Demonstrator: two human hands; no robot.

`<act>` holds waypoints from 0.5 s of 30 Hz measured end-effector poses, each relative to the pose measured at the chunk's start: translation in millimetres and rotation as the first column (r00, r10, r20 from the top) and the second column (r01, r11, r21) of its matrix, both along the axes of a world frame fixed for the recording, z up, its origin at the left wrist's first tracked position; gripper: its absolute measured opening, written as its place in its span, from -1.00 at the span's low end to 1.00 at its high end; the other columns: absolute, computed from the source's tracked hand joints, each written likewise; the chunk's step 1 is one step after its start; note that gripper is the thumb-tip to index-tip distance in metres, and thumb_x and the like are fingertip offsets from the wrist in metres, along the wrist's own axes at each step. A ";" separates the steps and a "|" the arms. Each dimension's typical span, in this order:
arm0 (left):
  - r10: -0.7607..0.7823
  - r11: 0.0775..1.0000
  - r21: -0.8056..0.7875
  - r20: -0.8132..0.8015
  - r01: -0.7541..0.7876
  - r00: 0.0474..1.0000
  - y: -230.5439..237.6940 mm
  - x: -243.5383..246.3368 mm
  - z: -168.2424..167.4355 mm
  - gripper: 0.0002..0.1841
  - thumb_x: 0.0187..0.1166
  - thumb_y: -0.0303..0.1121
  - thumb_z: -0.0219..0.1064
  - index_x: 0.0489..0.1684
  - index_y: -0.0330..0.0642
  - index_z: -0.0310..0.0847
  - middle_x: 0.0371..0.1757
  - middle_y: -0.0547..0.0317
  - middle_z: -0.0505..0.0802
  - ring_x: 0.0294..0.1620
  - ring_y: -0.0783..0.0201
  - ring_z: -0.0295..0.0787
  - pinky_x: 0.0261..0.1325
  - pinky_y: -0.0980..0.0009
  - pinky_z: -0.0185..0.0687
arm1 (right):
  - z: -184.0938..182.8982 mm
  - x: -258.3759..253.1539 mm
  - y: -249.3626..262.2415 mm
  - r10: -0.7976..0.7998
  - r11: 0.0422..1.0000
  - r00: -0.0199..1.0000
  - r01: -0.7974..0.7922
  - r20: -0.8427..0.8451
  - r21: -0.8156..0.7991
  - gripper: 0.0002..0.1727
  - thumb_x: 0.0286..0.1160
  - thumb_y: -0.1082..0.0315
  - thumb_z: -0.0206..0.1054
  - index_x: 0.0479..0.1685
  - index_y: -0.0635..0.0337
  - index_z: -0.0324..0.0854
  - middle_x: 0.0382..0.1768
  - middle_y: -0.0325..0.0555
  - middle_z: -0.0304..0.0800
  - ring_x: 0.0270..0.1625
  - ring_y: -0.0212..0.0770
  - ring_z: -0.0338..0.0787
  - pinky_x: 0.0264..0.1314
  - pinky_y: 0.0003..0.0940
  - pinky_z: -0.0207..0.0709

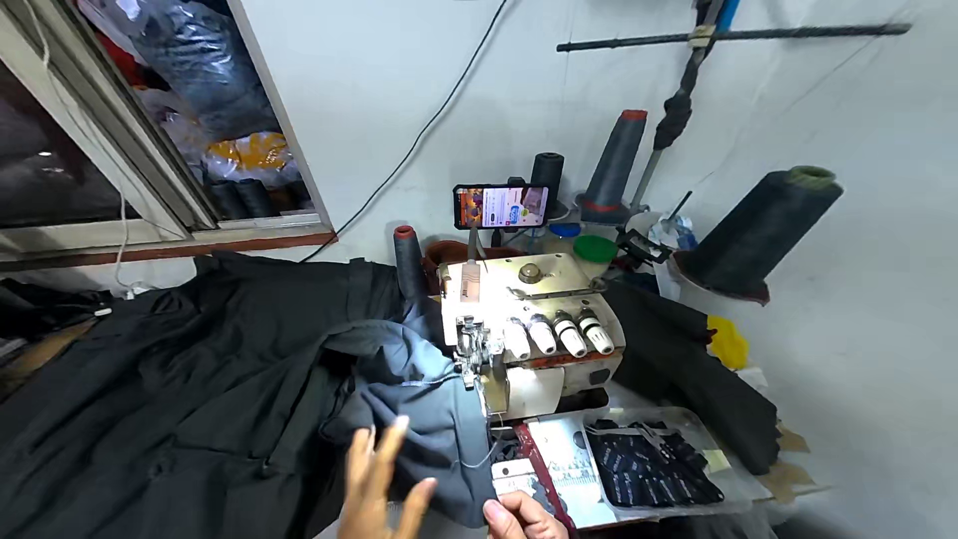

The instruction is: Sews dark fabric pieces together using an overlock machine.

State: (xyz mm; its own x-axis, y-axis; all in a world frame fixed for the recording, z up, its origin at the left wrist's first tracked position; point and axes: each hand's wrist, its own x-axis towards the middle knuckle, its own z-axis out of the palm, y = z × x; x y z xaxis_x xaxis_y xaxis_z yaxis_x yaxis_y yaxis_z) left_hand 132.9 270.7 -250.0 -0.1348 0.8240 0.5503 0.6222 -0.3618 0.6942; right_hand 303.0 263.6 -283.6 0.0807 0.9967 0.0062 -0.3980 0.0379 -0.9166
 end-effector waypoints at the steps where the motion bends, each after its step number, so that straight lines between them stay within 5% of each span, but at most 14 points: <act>1: 0.018 0.999 -0.036 -0.108 -0.022 0.994 8.4 7.5 0.3 -0.35 0.63 0.01 0.31 0.53 -0.36 0.54 0.63 -0.69 0.34 0.71 -0.45 0.24 0.68 -0.10 0.27 | 5.2 -2.1 6.6 -0.023 1.000 1.000 0.023 0.004 0.010 -0.85 0.46 0.63 0.29 -0.33 0.25 0.74 -0.54 -0.37 0.78 -0.54 -0.56 0.68 -0.38 -0.61 0.62; 4: 0.067 0.988 -0.120 -0.206 -0.093 0.976 38.8 16.3 3.7 -0.27 0.58 0.21 0.20 0.57 -0.16 0.58 0.67 -0.64 0.33 0.67 -0.50 0.31 0.61 -0.09 0.40 | 22.3 -9.9 34.1 -0.085 0.996 0.993 0.083 0.079 0.037 -0.88 0.44 0.60 0.31 -0.36 0.30 0.73 -0.57 -0.32 0.72 -0.59 -0.57 0.62 -0.47 -0.65 0.55; 10: 0.018 0.955 -0.294 -0.053 -0.033 0.998 89.0 2.4 18.6 -0.33 0.51 0.11 0.37 0.58 -0.05 0.59 0.79 -0.37 0.26 0.78 -0.24 0.23 0.68 -0.07 0.28 | 22.5 -30.3 91.2 -0.144 0.989 0.982 0.149 0.123 -0.027 -0.55 0.51 0.43 0.39 -0.79 0.08 0.35 -0.78 -0.38 0.28 -0.75 -0.51 0.25 -0.65 -0.58 0.18; 15: -0.009 0.912 -0.410 -0.015 0.002 1.000 107.9 -5.8 31.0 -0.34 0.56 -0.06 0.46 0.68 0.00 0.48 0.87 -0.30 0.08 0.84 -0.18 0.09 0.73 -0.08 0.17 | 26.0 -33.2 97.3 -0.151 0.985 0.974 0.163 0.167 -0.064 -0.50 0.57 0.43 0.35 -0.84 0.08 0.34 -0.81 -0.35 0.31 -0.77 -0.48 0.29 -0.67 -0.57 0.22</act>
State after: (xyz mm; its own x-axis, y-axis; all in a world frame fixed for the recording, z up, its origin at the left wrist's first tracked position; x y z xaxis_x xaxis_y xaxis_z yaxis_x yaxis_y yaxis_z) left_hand 127.1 378.6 -219.0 -0.1235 0.9783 0.1665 0.6333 -0.0514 0.7722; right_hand 269.9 360.8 -257.6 0.2405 0.9697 -0.0439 -0.2393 0.0153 -0.9708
